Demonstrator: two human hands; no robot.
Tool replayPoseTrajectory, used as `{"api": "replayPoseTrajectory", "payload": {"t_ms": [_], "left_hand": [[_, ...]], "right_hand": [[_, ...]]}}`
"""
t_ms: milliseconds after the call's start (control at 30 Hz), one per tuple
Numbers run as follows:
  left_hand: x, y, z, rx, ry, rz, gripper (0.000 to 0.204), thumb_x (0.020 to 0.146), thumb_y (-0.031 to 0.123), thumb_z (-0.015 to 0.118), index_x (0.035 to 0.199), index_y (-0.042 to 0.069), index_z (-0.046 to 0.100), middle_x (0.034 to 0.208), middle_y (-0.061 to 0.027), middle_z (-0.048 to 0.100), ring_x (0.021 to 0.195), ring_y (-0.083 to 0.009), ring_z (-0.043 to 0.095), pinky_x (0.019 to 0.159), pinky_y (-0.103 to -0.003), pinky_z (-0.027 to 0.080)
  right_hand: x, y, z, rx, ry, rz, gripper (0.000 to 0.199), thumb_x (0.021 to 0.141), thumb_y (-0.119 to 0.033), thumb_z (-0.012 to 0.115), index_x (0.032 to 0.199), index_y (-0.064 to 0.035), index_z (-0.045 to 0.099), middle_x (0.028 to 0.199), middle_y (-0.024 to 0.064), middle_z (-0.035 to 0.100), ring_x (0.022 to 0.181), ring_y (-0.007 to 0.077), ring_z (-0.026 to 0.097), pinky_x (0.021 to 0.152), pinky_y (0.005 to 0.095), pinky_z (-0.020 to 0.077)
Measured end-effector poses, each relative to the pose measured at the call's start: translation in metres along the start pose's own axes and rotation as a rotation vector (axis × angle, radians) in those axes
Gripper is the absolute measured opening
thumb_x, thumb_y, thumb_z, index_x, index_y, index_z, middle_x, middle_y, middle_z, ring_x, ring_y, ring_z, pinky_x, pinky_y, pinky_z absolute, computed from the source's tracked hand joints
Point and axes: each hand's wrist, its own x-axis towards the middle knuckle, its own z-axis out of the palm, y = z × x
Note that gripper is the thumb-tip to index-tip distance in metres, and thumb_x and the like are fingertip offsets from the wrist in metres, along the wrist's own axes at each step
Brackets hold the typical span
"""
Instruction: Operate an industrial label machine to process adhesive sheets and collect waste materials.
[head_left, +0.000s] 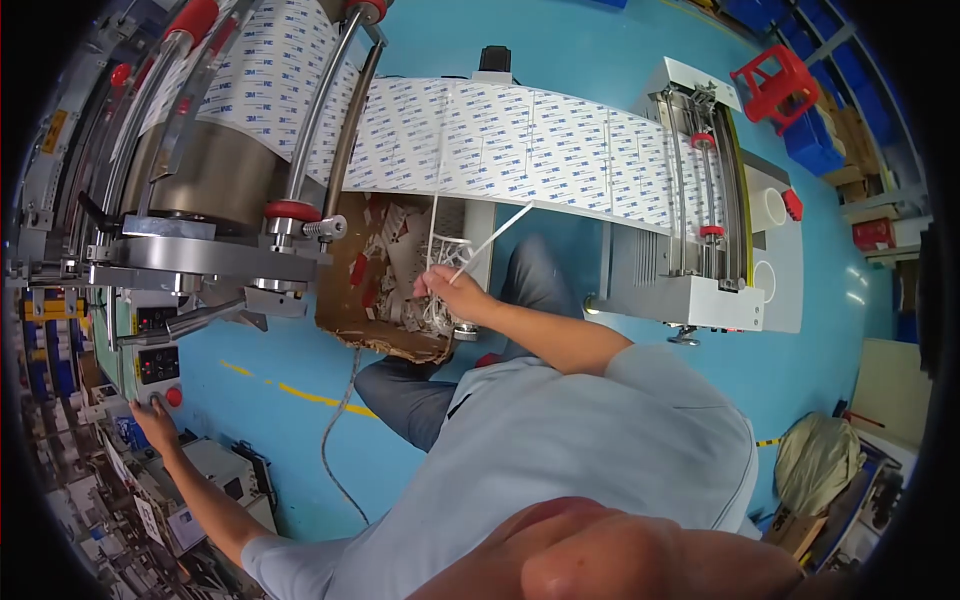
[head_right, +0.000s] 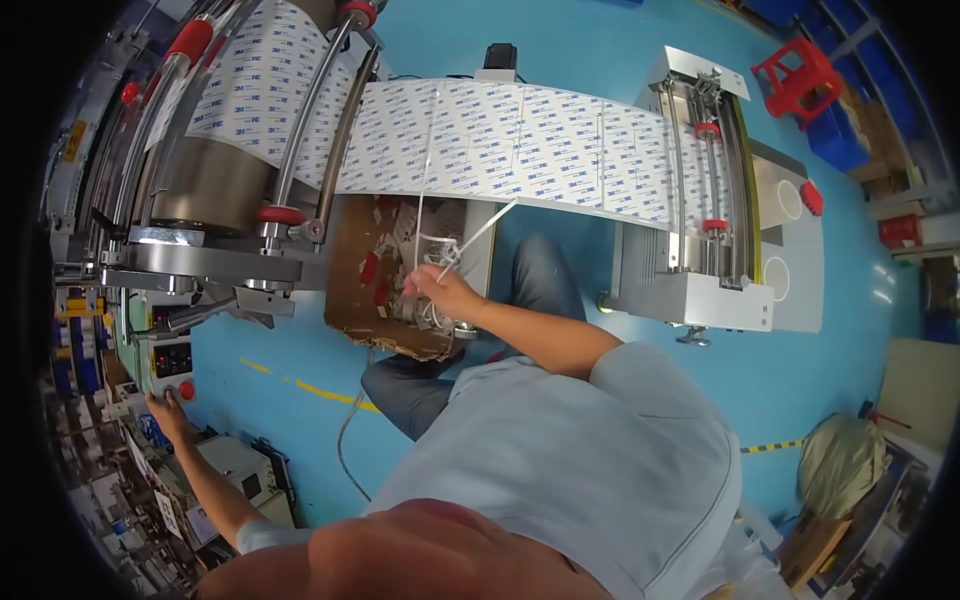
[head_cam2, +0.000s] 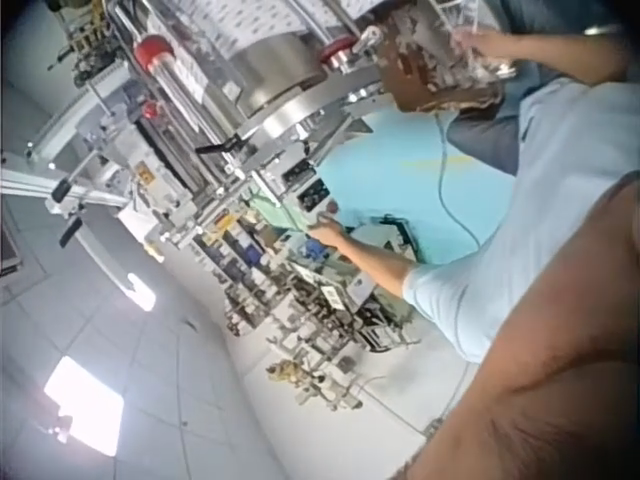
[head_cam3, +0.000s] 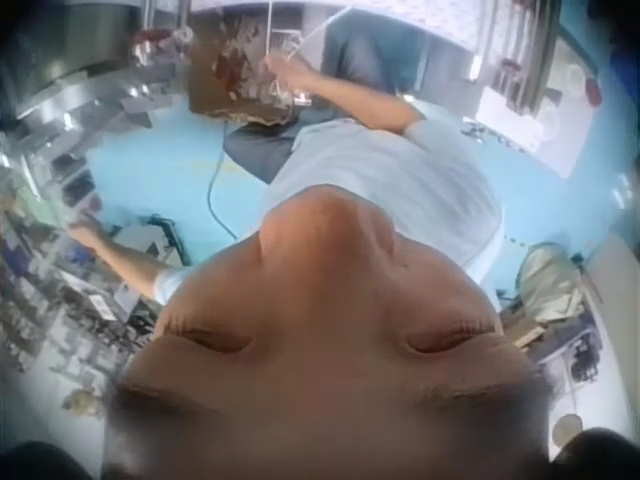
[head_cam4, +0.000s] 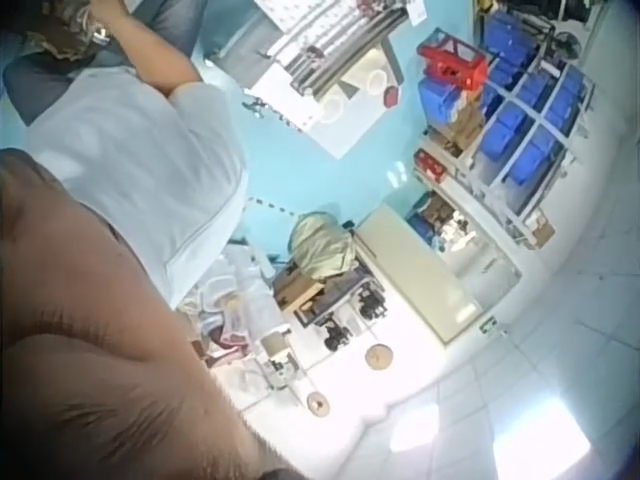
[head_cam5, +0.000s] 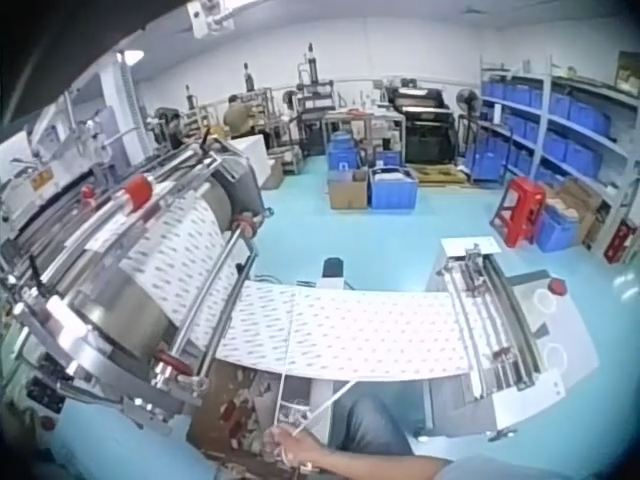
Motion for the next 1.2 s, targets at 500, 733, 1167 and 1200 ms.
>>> {"api": "replayPoseTrajectory", "payload": {"t_ms": [500,733,1167,1200], "left_hand": [[-0.008,0.023,-0.009,0.204,0.053,-0.012,0.058,0.089,0.029,0.054,0.132,-0.004,0.035,0.134,-0.021,0.041,0.124,-0.0327,0.04,0.099,-0.036,0.036],[-0.011,0.034,-0.014,0.158,0.03,-0.078,0.06,0.087,0.034,0.054,0.131,-0.003,0.037,0.132,-0.0208,0.043,0.121,-0.0335,0.042,0.098,-0.038,0.037],[-0.008,0.008,0.0,-0.077,0.07,0.029,0.064,0.086,0.028,0.058,0.133,-0.005,0.031,0.134,-0.0246,0.037,0.125,-0.0354,0.037,0.104,-0.037,0.029],[-0.01,0.009,-0.003,-0.066,0.03,0.02,0.064,0.085,0.027,0.059,0.132,-0.006,0.031,0.134,-0.0247,0.037,0.125,-0.0353,0.037,0.104,-0.037,0.029]], "right_hand": [[0.006,-0.015,0.024,-0.279,-0.234,0.048,0.028,0.097,-0.025,0.038,0.098,-0.0041,0.057,0.089,0.0037,0.062,0.087,0.014,0.056,0.08,0.0275,0.0432],[0.001,-0.002,0.019,-0.231,-0.146,0.085,0.028,0.097,-0.024,0.039,0.098,-0.0028,0.057,0.087,0.0042,0.062,0.084,0.0122,0.056,0.077,0.0263,0.0433],[-0.001,0.009,0.021,-0.142,-0.112,0.093,0.025,0.096,-0.022,0.038,0.098,-0.0048,0.057,0.088,0.0029,0.061,0.085,0.0125,0.055,0.079,0.0271,0.0432],[-0.002,0.011,0.02,-0.152,-0.115,0.025,0.022,0.096,-0.02,0.039,0.095,-0.0052,0.056,0.087,0.002,0.059,0.085,0.0124,0.054,0.078,0.0264,0.0429]]}}
